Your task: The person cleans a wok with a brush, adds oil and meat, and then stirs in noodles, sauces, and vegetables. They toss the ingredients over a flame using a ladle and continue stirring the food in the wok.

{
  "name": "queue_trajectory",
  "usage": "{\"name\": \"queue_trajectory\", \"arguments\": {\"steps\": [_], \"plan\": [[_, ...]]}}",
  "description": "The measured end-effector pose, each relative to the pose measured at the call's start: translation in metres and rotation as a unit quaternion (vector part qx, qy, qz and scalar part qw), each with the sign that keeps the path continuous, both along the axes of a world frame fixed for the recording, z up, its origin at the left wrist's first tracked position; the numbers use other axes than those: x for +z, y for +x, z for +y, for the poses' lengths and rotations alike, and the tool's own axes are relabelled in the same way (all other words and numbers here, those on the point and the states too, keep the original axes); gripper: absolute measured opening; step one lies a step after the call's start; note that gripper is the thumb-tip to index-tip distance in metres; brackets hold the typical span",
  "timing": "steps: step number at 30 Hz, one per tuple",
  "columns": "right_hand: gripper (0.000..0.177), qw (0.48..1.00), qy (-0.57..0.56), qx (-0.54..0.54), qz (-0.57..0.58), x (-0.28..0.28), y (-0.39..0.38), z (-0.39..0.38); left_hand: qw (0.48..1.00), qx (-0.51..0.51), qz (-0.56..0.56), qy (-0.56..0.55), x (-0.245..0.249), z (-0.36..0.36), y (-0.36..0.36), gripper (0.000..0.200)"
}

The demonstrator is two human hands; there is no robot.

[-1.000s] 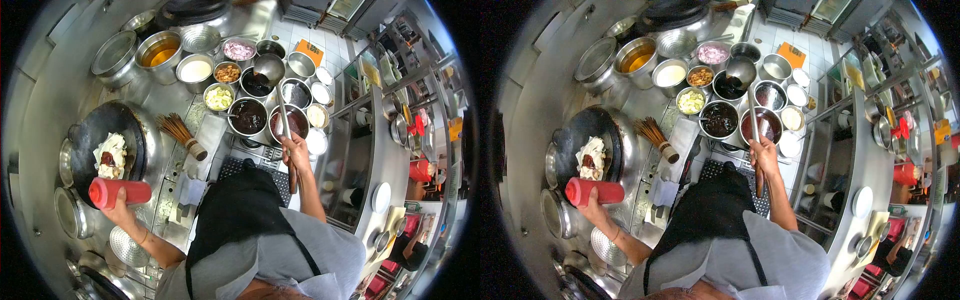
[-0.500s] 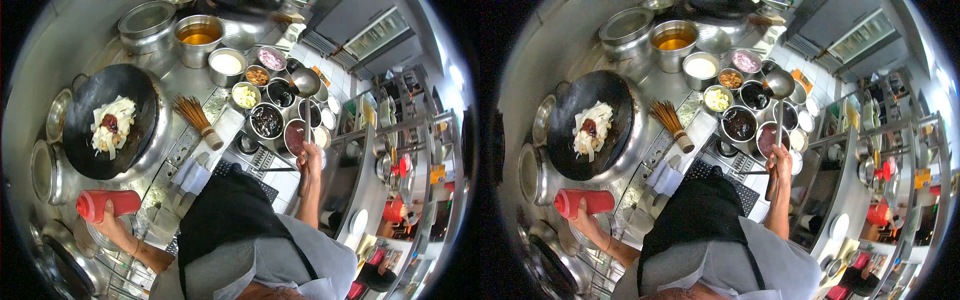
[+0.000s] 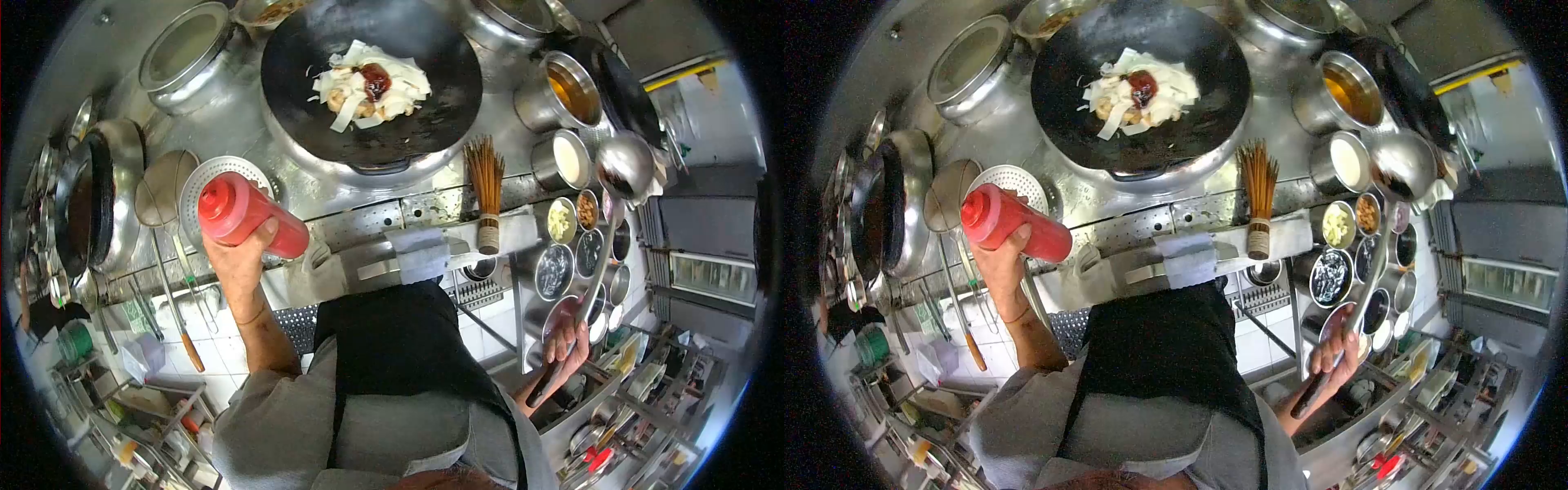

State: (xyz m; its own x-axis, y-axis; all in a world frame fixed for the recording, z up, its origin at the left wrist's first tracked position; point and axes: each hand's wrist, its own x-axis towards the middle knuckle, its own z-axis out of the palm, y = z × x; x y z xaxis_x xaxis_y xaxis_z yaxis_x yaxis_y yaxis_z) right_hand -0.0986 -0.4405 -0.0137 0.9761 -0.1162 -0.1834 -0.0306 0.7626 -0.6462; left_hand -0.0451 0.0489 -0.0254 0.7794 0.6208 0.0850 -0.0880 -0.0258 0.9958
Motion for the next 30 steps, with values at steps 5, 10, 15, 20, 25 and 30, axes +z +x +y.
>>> {"name": "queue_trajectory", "arguments": {"steps": [5, 10, 15, 20, 25, 30], "plan": [[0.046, 0.986, -0.039, 0.145, 0.067, -0.012, 0.069, 0.076, 1.000, 0.006, 0.004, -0.015, 0.005, 0.005, -0.018, 0.070], [0.046, 0.937, -0.145, 0.289, 0.129, -0.032, 0.146, 0.157, 1.000, 0.007, 0.026, -0.003, 0.006, 0.014, -0.036, 0.070], [0.040, 0.872, -0.446, 0.198, 0.031, -0.071, 0.176, 0.214, 0.998, 0.046, 0.039, 0.030, 0.012, 0.023, -0.035, 0.064], [0.038, 0.914, -0.346, 0.205, 0.049, -0.032, 0.150, 0.184, 0.960, -0.044, 0.123, 0.247, 0.051, 0.035, 0.021, 0.062], [0.043, 0.941, -0.161, 0.275, 0.114, -0.011, 0.127, 0.186, 0.760, -0.258, 0.232, 0.549, 0.074, 0.027, 0.129, 0.063], [0.021, 0.932, -0.138, 0.304, 0.139, -0.022, 0.120, 0.195, 0.545, -0.339, 0.256, 0.722, 0.057, 0.013, 0.222, 0.059]]}}
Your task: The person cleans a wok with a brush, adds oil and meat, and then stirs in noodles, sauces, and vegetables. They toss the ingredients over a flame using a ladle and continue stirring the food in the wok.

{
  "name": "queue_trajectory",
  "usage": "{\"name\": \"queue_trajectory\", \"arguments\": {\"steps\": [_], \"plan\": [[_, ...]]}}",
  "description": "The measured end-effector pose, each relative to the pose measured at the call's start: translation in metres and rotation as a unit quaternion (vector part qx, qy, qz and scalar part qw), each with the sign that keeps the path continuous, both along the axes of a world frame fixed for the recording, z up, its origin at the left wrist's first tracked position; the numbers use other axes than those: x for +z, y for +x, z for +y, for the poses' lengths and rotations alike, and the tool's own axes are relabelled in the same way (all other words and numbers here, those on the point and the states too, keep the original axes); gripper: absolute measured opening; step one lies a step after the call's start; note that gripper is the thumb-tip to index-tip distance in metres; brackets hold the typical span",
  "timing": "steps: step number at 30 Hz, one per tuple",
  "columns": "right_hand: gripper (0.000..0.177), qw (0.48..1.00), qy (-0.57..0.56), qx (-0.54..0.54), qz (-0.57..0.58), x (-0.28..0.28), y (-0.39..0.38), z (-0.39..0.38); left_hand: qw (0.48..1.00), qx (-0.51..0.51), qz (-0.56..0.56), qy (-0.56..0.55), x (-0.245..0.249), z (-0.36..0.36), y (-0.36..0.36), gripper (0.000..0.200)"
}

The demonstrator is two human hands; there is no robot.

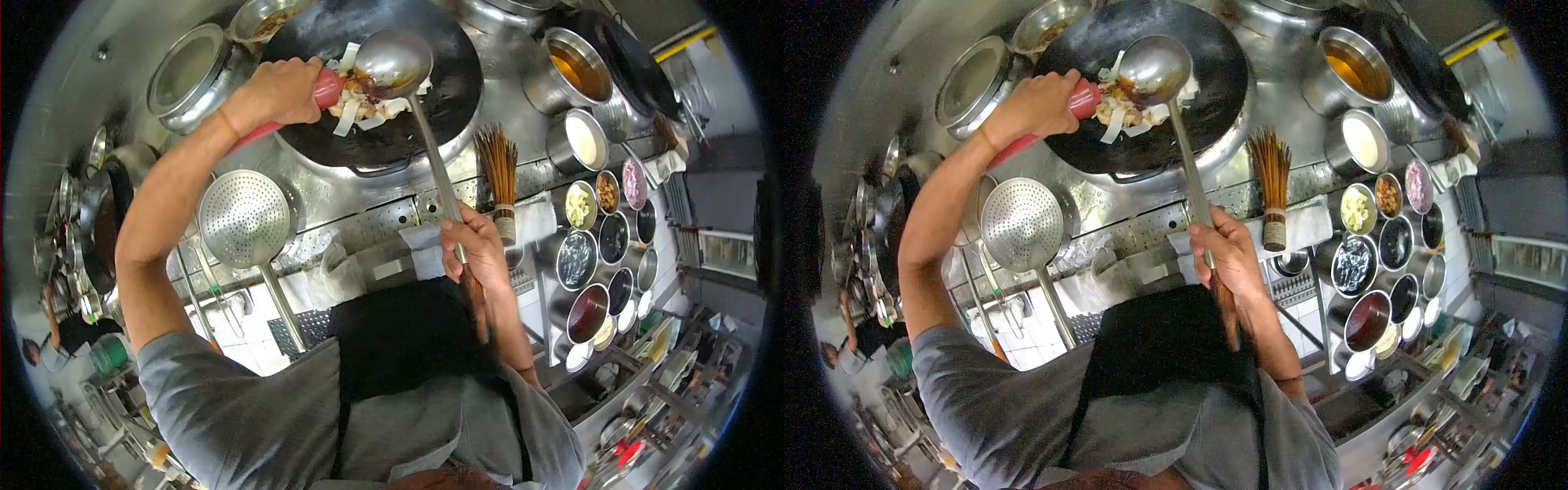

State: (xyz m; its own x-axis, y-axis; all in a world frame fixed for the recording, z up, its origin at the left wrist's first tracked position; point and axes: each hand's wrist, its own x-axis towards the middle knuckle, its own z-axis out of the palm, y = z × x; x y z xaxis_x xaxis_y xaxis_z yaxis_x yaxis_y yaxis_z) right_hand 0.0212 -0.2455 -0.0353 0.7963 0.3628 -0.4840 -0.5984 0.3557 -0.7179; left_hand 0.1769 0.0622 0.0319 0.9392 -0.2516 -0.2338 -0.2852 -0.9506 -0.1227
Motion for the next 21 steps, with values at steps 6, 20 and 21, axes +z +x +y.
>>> {"name": "queue_trajectory", "arguments": {"steps": [6, 20, 21], "plan": [[0.020, 0.999, -0.029, 0.011, -0.040, -0.003, 0.014, -0.003, 0.996, -0.021, 0.060, 0.059, 0.002, -0.002, 0.041, 0.056], [0.047, 0.814, -0.394, 0.023, -0.426, -0.104, 0.058, -0.021, 0.831, 0.226, -0.170, -0.479, -0.016, 0.037, -0.068, 0.051], [0.046, 0.806, -0.397, 0.034, -0.437, -0.108, 0.062, -0.023, 0.805, 0.246, -0.182, -0.508, -0.021, 0.036, -0.080, 0.051]]}}
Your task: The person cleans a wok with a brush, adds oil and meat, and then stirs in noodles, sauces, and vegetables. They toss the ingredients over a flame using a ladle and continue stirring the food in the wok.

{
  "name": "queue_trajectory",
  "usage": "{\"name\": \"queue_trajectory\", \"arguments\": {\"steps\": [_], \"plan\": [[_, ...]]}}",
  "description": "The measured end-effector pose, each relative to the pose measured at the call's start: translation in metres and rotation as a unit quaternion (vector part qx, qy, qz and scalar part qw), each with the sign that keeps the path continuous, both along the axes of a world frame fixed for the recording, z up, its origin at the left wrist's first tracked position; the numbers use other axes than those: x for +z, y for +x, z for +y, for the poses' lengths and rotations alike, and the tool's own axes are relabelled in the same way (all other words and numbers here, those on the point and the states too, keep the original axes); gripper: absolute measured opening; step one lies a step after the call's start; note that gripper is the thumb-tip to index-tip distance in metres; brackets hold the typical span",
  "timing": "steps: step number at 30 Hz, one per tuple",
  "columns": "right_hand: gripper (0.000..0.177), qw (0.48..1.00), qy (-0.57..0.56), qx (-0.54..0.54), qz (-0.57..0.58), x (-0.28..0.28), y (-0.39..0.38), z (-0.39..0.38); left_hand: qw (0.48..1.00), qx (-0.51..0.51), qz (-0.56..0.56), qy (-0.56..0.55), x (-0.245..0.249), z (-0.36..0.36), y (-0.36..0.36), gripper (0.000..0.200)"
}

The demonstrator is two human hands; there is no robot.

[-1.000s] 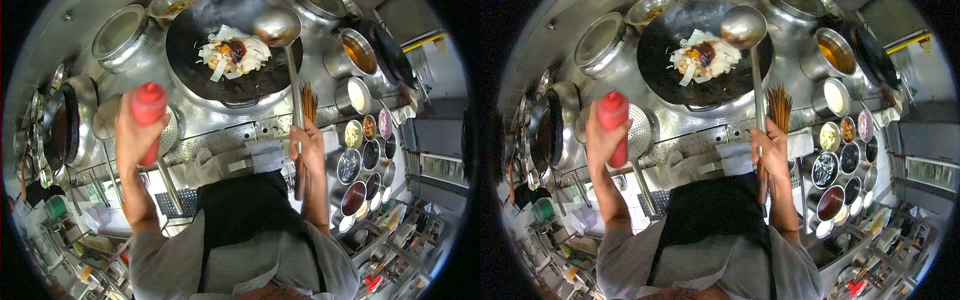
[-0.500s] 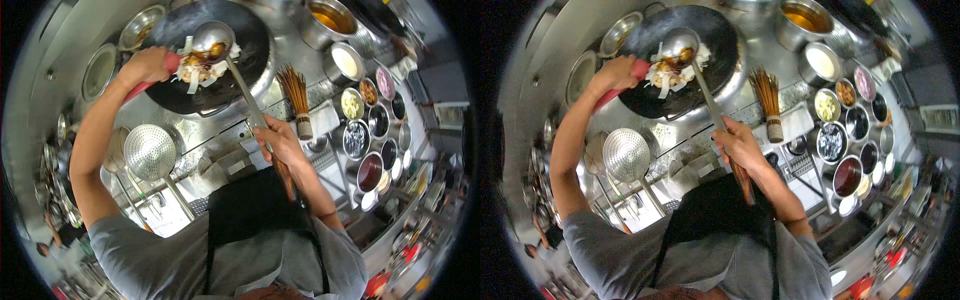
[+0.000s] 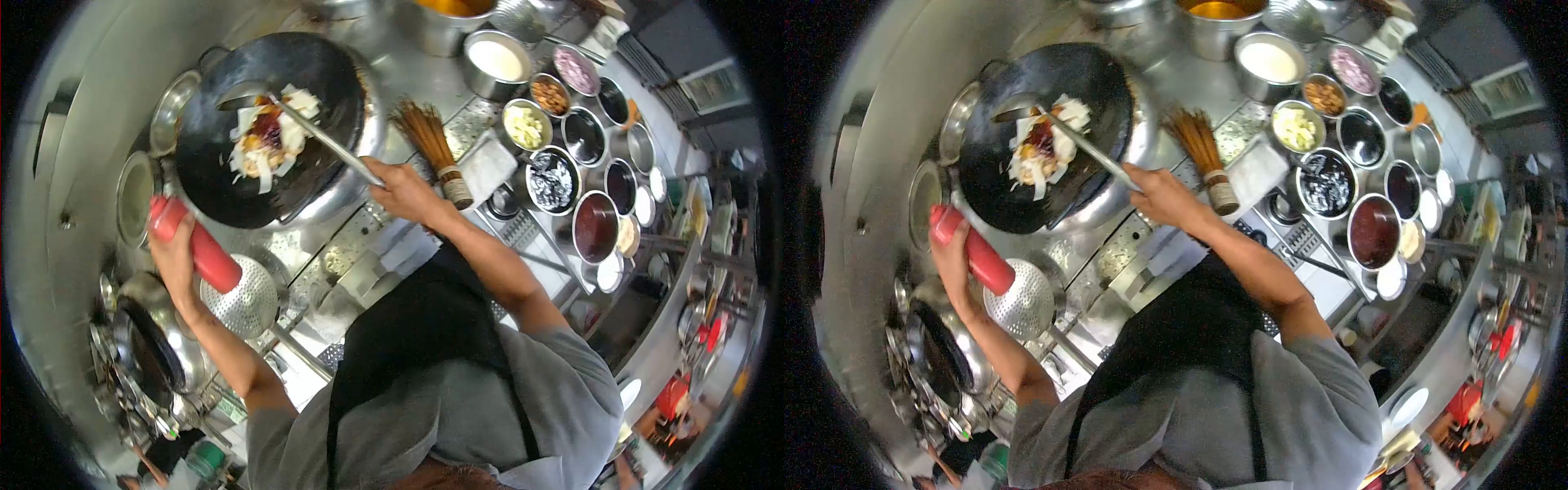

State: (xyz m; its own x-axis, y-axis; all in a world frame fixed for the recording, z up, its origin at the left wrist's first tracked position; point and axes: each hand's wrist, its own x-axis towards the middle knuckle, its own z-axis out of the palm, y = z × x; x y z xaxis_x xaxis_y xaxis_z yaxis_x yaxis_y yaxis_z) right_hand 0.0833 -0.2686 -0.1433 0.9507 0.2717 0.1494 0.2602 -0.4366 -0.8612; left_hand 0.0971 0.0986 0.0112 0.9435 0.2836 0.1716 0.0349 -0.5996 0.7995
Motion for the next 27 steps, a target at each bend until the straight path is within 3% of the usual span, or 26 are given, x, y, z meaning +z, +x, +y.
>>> {"name": "queue_trajectory", "arguments": {"steps": [1, 3, 4, 6, 7, 8, 10, 14, 16, 18, 20, 22, 27], "plan": [[0.046, 1.000, -0.009, -0.015, -0.001, 0.004, -0.001, 0.001, 0.999, 0.020, -0.010, -0.038, -0.005, 0.000, -0.011, 0.052], [0.047, 0.985, 0.159, -0.008, 0.062, 0.018, -0.012, -0.003, 0.996, 0.046, -0.047, -0.062, -0.017, 0.003, -0.030, 0.052], [0.047, 0.987, 0.147, -0.027, 0.059, 0.028, -0.018, -0.015, 0.994, 0.060, -0.057, -0.067, -0.016, -0.002, -0.040, 0.054], [0.044, 0.889, 0.384, 0.004, 0.249, 0.059, -0.031, -0.036, 0.981, 0.099, -0.096, -0.134, -0.026, -0.001, -0.054, 0.059], [0.042, 0.837, 0.470, -0.032, 0.278, 0.078, -0.041, -0.045, 0.982, 0.100, -0.119, -0.110, -0.025, -0.003, -0.060, 0.066], [0.042, 0.782, 0.553, -0.044, 0.285, 0.080, -0.049, -0.059, 0.985, 0.098, -0.102, -0.097, -0.028, 0.012, -0.064, 0.070], [0.038, 0.754, 0.608, -0.099, 0.228, 0.091, -0.064, -0.092, 0.971, 0.157, -0.149, -0.103, -0.031, 0.014, -0.075, 0.066], [0.022, 0.768, 0.561, -0.298, 0.076, 0.098, -0.091, -0.168, 0.965, 0.183, -0.168, -0.089, -0.021, -0.001, -0.096, 0.061], [0.015, 0.773, 0.483, -0.410, 0.028, 0.101, -0.104, -0.203, 0.949, 0.229, -0.189, -0.103, -0.021, -0.005, -0.105, 0.065], [0.013, 0.784, 0.334, -0.522, 0.048, 0.092, -0.113, -0.242, 0.954, 0.229, -0.175, -0.080, -0.023, 0.000, -0.112, 0.069], [0.013, 0.796, 0.228, -0.559, 0.045, 0.060, -0.120, -0.295, 0.950, 0.263, -0.167, -0.014, -0.018, -0.018, -0.117, 0.072], [0.014, 0.800, 0.212, -0.559, 0.046, 0.033, -0.127, -0.339, 0.953, 0.254, -0.160, -0.050, -0.010, -0.039, -0.116, 0.074], [0.013, 0.795, 0.148, -0.582, 0.091, 0.024, -0.127, -0.359, 0.956, 0.221, -0.183, -0.059, -0.010, -0.059, -0.111, 0.075]]}}
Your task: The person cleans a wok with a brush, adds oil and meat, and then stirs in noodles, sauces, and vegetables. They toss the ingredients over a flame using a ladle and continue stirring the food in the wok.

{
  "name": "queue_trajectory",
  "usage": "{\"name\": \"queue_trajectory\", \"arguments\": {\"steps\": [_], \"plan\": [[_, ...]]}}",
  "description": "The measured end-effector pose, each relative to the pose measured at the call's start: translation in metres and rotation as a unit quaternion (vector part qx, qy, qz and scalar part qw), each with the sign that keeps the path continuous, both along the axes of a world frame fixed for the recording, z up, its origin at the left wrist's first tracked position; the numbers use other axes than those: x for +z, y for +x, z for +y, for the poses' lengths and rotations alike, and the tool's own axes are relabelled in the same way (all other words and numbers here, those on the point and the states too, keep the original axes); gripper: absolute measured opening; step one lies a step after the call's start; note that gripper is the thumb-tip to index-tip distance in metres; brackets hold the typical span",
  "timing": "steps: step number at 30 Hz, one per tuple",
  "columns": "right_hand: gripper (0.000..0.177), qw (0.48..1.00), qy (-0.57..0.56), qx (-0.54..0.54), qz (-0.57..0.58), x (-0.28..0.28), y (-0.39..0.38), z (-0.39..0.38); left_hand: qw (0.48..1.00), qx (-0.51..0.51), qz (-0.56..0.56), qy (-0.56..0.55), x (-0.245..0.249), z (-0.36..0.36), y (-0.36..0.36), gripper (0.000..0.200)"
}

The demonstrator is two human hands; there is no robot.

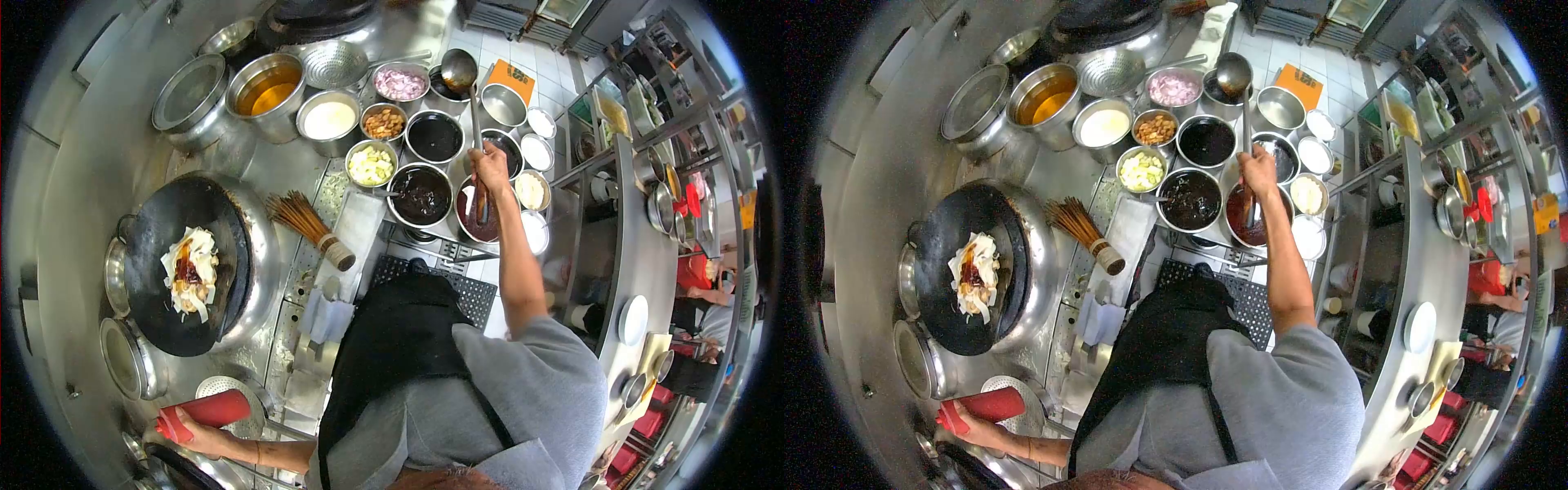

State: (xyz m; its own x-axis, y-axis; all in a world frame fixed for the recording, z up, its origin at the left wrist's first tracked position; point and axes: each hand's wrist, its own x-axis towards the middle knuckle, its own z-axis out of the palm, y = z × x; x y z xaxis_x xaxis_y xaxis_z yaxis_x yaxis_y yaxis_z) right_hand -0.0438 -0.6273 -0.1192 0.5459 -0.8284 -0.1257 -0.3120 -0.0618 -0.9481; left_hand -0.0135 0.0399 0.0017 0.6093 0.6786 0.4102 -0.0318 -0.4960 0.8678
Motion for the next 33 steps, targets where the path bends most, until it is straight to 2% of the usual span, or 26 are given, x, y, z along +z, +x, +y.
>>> {"name": "queue_trajectory", "arguments": {"steps": [3, 7, 15, 17, 22, 25, 29, 33], "plan": [[0.014, 0.999, 0.044, 0.012, -0.014, 0.011, -0.001, 0.000, 0.999, -0.004, -0.031, -0.001, 0.008, -0.023, 0.005, 0.067], [0.013, 0.997, 0.073, 0.016, -0.022, 0.010, -0.005, -0.009, 0.999, -0.009, -0.032, 0.004, 0.015, -0.046, 0.004, 0.066], [0.008, 0.977, 0.185, 0.024, -0.105, 0.010, -0.016, -0.021, 0.999, -0.020, -0.039, 0.008, 0.003, -0.039, -0.010, 0.075], [0.008, 0.961, 0.240, 0.025, -0.134, 0.010, -0.020, -0.028, 0.999, -0.015, -0.036, 0.003, 0.005, -0.046, -0.016, 0.075], [0.005, 0.939, 0.294, 0.032, -0.176, 0.022, -0.032, -0.040, 0.999, 0.017, -0.016, -0.030, 0.012, -0.077, -0.032, 0.075], [0.007, 0.950, 0.267, 0.039, -0.157, 0.019, -0.033, -0.044, 0.999, 0.022, -0.031, -0.025, 0.005, -0.075, -0.036, 0.073], [0.008, 0.931, 0.313, 0.047, -0.182, 0.024, -0.037, -0.042, 0.999, 0.013, -0.020, -0.033, 0.000, -0.069, -0.045, 0.073], [0.007, 0.957, 0.249, 0.045, -0.144, 0.043, -0.040, -0.022, 0.999, 0.000, -0.014, -0.033, 0.005, -0.066, -0.054, 0.071]]}}
